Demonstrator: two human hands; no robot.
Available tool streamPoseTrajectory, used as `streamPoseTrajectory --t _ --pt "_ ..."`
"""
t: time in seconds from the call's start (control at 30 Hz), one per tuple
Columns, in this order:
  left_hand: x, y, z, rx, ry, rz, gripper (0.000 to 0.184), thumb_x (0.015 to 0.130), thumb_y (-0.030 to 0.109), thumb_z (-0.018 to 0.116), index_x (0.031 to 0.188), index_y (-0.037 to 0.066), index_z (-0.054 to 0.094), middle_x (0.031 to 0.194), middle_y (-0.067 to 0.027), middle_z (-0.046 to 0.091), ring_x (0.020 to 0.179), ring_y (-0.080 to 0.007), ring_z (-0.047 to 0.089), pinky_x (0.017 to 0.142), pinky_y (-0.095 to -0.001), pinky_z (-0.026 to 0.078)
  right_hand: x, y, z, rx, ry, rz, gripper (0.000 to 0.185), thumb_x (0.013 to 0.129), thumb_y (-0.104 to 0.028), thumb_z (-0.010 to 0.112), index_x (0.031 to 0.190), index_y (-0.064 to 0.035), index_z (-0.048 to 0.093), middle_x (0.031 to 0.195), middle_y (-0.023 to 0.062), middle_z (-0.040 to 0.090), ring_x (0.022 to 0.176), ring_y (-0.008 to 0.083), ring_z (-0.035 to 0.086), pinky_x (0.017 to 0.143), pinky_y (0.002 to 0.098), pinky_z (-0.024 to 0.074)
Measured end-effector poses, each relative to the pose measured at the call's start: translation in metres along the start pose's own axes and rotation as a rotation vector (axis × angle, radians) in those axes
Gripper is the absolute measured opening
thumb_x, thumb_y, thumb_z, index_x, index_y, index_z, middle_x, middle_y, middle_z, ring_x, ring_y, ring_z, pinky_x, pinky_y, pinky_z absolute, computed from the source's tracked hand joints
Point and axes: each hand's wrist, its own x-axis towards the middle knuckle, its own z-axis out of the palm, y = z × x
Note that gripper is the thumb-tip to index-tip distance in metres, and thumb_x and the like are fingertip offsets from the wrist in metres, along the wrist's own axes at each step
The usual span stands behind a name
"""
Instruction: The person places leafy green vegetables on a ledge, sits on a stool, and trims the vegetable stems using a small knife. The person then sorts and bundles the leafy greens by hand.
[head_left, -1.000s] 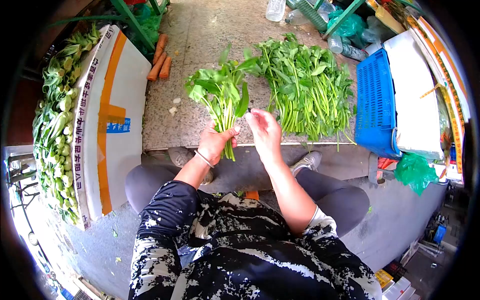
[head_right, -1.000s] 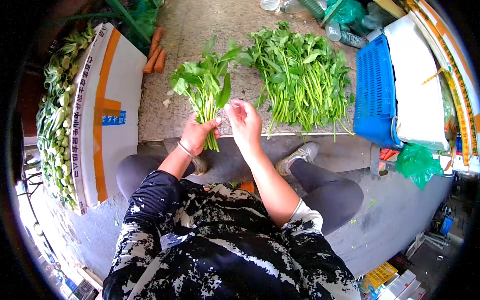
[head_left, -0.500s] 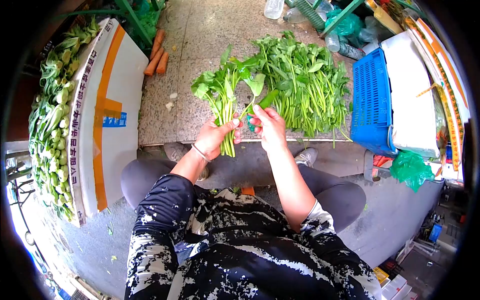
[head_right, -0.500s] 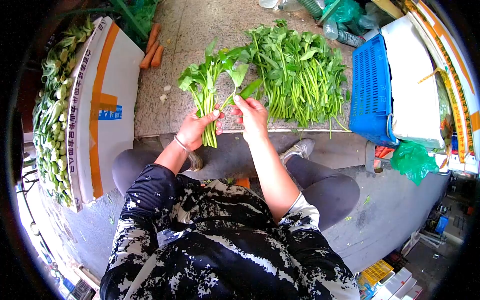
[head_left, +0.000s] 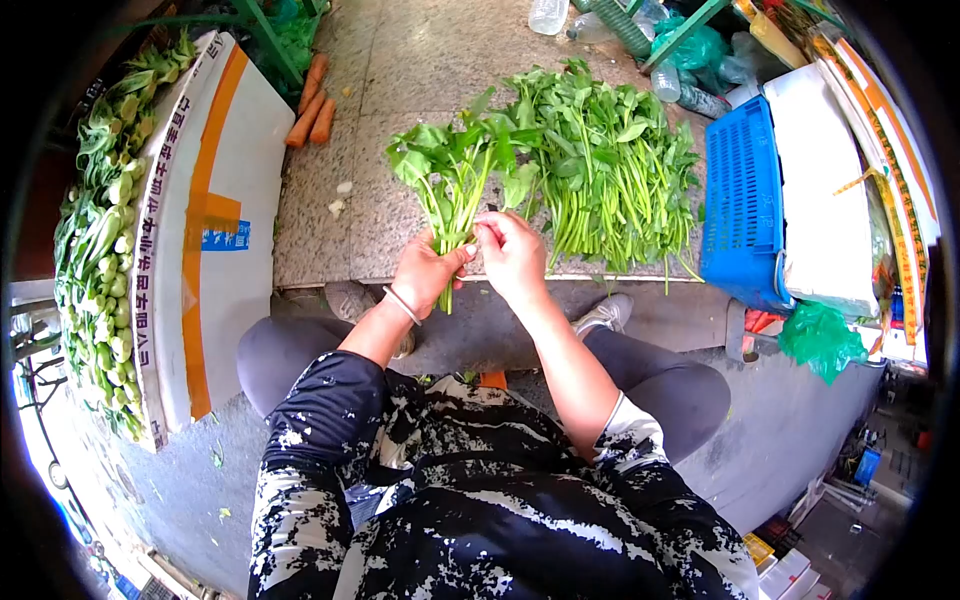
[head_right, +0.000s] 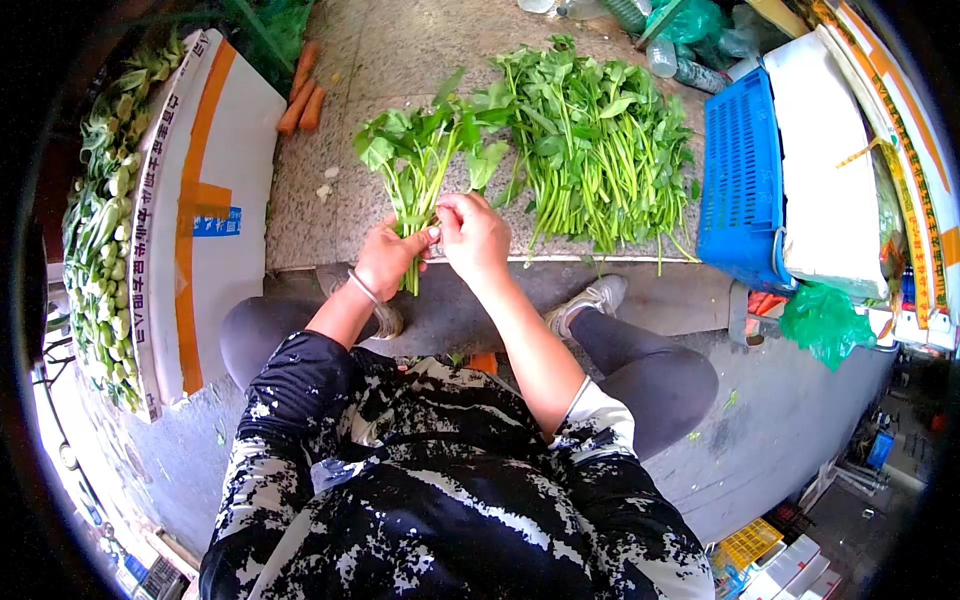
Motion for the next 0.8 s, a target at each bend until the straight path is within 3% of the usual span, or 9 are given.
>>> streamPoseTrajectory --t 0.1,0.17,0.23,0.3,0.4,0.47,0.57,0.77,0.8 --pt "0.004 -0.005 -0.004 0.032 0.078 -0.029 0.015 0.077 0.003 0.061 0.09 0.005 0.053 0.068 -0.0018 0.056 0.051 -0.0081 0.048 0.04 -0.0212 0.04 0.007 -0.002 -0.018 -0.358 0.081 -0.131 0.004 0.077 -0.011 0.055 0.081 -0.0106 0.057 0.073 0.0051 0.056 0.06 0.0249 0.057 0.054 0.0335 0.0445" --pt "0.005 -0.004 -0.006 0.063 0.117 -0.023 0.012 0.077 0.003 0.06 0.086 0.005 0.053 0.067 -0.0019 0.056 0.05 -0.0077 0.047 0.04 -0.0211 0.039 0.003 0.012 -0.021 -0.349 0.159 -0.121 0.001 0.077 -0.01 0.056 0.079 -0.01 0.056 0.075 0.0059 0.058 0.063 0.0257 0.057 0.053 0.0325 0.0449" --pt "0.005 0.004 -0.007 -0.101 0.329 0.167 0.009 0.077 0.003 0.06 0.083 0.006 0.053 0.064 0.0001 0.052 0.049 -0.007 0.046 0.04 -0.0204 0.039 -0.018 0.028 -0.024 -0.349 -0.096 -0.064 0.01 0.077 -0.021 0.058 0.081 -0.0115 0.056 0.075 0.0059 0.058 0.064 0.0263 0.057 0.055 0.036 0.0449" --pt "0.005 0.017 -0.01 -0.26 0.418 0.226 0.008 0.078 0.003 0.059 0.081 0.006 0.052 0.064 -0.0003 0.051 0.05 -0.0079 0.046 0.041 -0.0213 0.039 -0.022 0.055 -0.022 -0.55 -0.738 0.386 0.027 0.075 -0.035 0.058 0.086 -0.01 0.061 0.079 0.0121 0.062 0.073 0.0303 0.06 0.064 0.0396 0.0461" --pt "0.013 0.01 -0.024 -0.456 0.371 0.005 0.009 0.079 0.007 0.059 0.077 0.005 0.051 0.061 -0.0017 0.048 0.049 -0.0111 0.045 0.043 -0.0245 0.04 -0.024 0.124 0.0 -0.333 -0.499 0.466 0.029 0.075 -0.032 0.059 0.087 -0.0061 0.061 0.08 0.0152 0.061 0.075 0.0318 0.059 0.066 0.0396 0.046" --pt "0.01 0.007 -0.026 -0.484 0.33 -0.061 0.009 0.08 0.009 0.059 0.077 0.005 0.051 0.06 -0.0016 0.047 0.049 -0.0115 0.045 0.044 -0.0252 0.04 -0.002 0.16 0.02 -0.149 0.067 0.424 0.033 0.074 -0.033 0.061 0.081 -0.0016 0.062 0.069 0.0152 0.061 0.067 0.0305 0.06 0.062 0.0364 0.0459" --pt "0.013 0.008 -0.027 -0.493 0.33 -0.125 0.009 0.082 0.012 0.057 0.078 0.006 0.051 0.063 -0.0016 0.047 0.052 -0.0117 0.045 0.045 -0.0257 0.041 0.033 0.171 0.033 -0.418 0.262 0.405 0.027 0.074 -0.026 0.062 0.075 0.001 0.062 0.065 0.0158 0.06 0.066 0.0276 0.061 0.06 0.035 0.0457" --pt "0.02 0.011 -0.028 -0.41 0.341 -0.144 0.009 0.083 0.014 0.055 0.082 0.007 0.051 0.069 -0.0021 0.05 0.056 -0.012 0.048 0.047 -0.0266 0.043 0.055 0.213 0.044 -0.234 0.077 0.667 0.016 0.072 -0.015 0.063 0.075 0.0003 0.061 0.062 0.0114 0.059 0.06 0.0171 0.058 0.055 0.0318 0.0447" --pt "0.021 0.008 -0.031 -0.406 0.321 -0.138 0.008 0.083 0.014 0.055 0.083 0.007 0.051 0.073 -0.0023 0.052 0.061 -0.0121 0.05 0.049 -0.026 0.044 0.052 0.236 0.052 -0.089 0.021 0.709 0.022 0.071 -0.018 0.063 0.082 0.0004 0.061 0.068 0.0143 0.061 0.056 0.0225 0.058 0.056 0.0325 0.0451"
